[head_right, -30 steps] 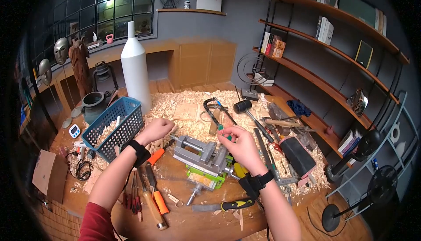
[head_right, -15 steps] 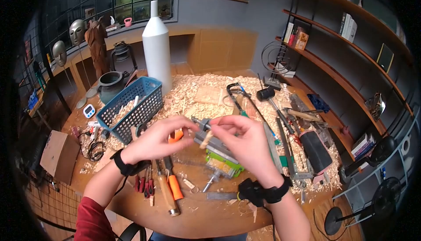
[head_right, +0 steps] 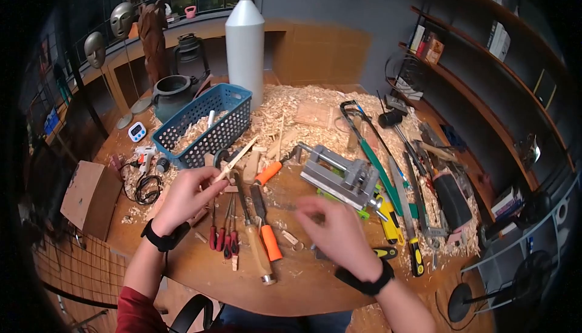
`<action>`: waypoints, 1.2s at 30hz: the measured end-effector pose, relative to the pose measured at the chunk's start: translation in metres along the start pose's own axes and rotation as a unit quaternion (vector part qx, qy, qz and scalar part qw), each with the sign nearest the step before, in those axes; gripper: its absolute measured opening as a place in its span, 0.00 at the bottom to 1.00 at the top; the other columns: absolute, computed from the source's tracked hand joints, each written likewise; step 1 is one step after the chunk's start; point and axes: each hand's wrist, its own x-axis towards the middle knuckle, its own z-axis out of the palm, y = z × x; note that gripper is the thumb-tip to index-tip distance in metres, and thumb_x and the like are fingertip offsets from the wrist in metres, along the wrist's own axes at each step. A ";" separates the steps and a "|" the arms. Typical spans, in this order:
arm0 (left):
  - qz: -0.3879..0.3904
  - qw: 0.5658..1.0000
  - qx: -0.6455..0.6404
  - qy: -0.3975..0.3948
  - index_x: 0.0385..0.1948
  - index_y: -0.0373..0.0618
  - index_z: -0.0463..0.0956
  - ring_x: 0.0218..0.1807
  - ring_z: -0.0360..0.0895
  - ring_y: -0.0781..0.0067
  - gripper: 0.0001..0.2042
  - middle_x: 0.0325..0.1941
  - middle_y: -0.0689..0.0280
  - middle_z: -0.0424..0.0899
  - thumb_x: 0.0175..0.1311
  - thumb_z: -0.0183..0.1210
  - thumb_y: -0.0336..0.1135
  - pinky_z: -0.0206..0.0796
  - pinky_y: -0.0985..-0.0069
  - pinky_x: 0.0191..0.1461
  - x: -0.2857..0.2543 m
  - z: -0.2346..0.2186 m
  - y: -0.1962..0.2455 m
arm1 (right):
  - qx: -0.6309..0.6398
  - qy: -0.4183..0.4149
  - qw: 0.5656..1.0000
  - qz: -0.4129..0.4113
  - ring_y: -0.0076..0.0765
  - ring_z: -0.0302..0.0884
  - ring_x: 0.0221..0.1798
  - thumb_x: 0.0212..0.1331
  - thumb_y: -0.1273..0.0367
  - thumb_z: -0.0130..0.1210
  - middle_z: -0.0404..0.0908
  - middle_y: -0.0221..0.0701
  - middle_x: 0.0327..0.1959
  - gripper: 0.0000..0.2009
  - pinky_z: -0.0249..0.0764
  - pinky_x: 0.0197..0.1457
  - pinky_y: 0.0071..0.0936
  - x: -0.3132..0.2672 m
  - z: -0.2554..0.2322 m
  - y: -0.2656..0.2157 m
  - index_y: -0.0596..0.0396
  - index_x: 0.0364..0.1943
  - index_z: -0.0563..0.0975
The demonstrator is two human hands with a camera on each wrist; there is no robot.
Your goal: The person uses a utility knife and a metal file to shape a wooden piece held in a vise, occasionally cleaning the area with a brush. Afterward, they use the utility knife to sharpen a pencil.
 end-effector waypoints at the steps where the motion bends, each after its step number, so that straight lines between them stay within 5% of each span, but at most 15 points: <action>1: -0.023 0.999 0.021 0.014 0.36 0.38 0.81 0.20 0.74 0.75 0.10 0.20 0.63 0.80 0.71 0.62 0.38 0.63 0.74 0.26 -0.002 -0.005 -0.003 | -0.098 0.008 0.994 -0.042 0.46 0.86 0.46 0.64 0.66 0.62 0.87 0.40 0.49 0.17 0.80 0.52 0.37 -0.011 -0.004 -0.002 0.57 0.55 0.81; 8: -0.026 0.996 0.043 0.073 0.38 0.36 0.82 0.21 0.76 0.75 0.09 0.20 0.63 0.80 0.70 0.62 0.35 0.64 0.74 0.28 0.008 -0.014 -0.020 | -0.099 -0.075 0.992 0.001 0.51 0.84 0.52 0.66 0.68 0.59 0.86 0.41 0.50 0.11 0.79 0.55 0.39 -0.002 -0.009 -0.033 0.55 0.49 0.84; 11: -0.048 0.992 -0.017 0.114 0.39 0.38 0.83 0.22 0.78 0.60 0.10 0.22 0.54 0.81 0.68 0.62 0.36 0.66 0.66 0.29 0.012 -0.013 -0.028 | -0.145 -0.053 0.984 -0.094 0.53 0.82 0.46 0.63 0.71 0.58 0.86 0.43 0.39 0.09 0.77 0.52 0.45 0.016 -0.005 -0.040 0.58 0.44 0.84; 14: -0.038 0.988 -0.027 0.145 0.41 0.36 0.83 0.22 0.73 0.70 0.09 0.23 0.57 0.80 0.70 0.61 0.33 0.62 0.71 0.29 0.009 -0.007 -0.042 | -0.172 -0.066 0.972 -0.144 0.54 0.82 0.44 0.63 0.71 0.58 0.85 0.44 0.36 0.10 0.77 0.51 0.43 0.024 -0.018 -0.043 0.57 0.45 0.84; 19: -0.045 0.991 -0.050 0.119 0.41 0.34 0.82 0.27 0.73 0.75 0.08 0.28 0.62 0.83 0.70 0.60 0.30 0.63 0.75 0.32 0.006 -0.003 -0.034 | -0.213 0.095 0.971 0.055 0.47 0.84 0.35 0.63 0.70 0.60 0.86 0.42 0.34 0.10 0.76 0.39 0.36 0.000 -0.115 -0.036 0.57 0.46 0.84; 23: -0.048 0.990 -0.051 0.123 0.40 0.34 0.81 0.27 0.69 0.76 0.07 0.27 0.64 0.80 0.70 0.60 0.30 0.60 0.75 0.32 0.002 0.000 -0.021 | -0.191 -0.016 0.966 0.172 0.39 0.88 0.38 0.64 0.69 0.60 0.88 0.39 0.36 0.10 0.80 0.43 0.32 -0.056 -0.144 0.013 0.56 0.47 0.84; 27: -0.064 0.992 -0.073 0.083 0.39 0.33 0.80 0.26 0.66 0.80 0.07 0.25 0.67 0.78 0.70 0.59 0.29 0.57 0.77 0.30 0.006 0.003 -0.020 | -0.247 -0.046 0.948 0.194 0.41 0.88 0.41 0.60 0.70 0.64 0.89 0.38 0.37 0.10 0.81 0.47 0.33 -0.089 -0.127 0.071 0.56 0.45 0.85; 36: -0.067 0.989 -0.120 0.044 0.43 0.34 0.79 0.25 0.71 0.86 0.07 0.22 0.73 0.76 0.72 0.59 0.28 0.59 0.82 0.28 0.022 0.009 -0.007 | -0.357 -0.017 0.915 0.187 0.47 0.87 0.39 0.59 0.66 0.62 0.88 0.38 0.35 0.08 0.82 0.45 0.40 -0.092 -0.114 0.123 0.52 0.40 0.85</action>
